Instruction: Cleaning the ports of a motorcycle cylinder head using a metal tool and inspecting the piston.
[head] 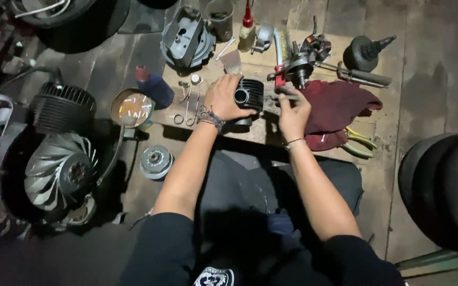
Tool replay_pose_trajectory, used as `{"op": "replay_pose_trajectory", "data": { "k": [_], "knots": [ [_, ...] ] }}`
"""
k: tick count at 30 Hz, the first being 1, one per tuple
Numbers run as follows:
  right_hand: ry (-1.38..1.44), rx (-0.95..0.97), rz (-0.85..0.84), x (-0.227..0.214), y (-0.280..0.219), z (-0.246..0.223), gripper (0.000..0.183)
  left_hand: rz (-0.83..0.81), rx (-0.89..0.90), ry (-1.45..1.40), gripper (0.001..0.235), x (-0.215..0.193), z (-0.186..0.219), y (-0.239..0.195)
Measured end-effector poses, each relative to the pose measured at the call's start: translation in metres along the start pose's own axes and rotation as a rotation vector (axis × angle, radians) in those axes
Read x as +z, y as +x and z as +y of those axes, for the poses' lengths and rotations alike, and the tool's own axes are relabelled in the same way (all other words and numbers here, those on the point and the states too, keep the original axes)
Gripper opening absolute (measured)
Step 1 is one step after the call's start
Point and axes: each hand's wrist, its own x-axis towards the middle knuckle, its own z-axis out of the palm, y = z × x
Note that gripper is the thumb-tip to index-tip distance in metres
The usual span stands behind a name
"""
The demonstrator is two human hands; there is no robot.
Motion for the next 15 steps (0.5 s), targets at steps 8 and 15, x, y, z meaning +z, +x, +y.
{"op": "replay_pose_trajectory", "data": {
  "k": [8,15],
  "knots": [
    [-0.213,0.120,-0.154,-0.028,0.008,0.043,0.016,0.094,-0.008,-0.075,0.105,-0.007,0.002,-0.014],
    [-0.038,0.035,-0.120,0.009,-0.010,-0.018,0.020,0.101,-0.019,-0.054,0.106,0.002,-0.004,-0.014]
  ]
}}
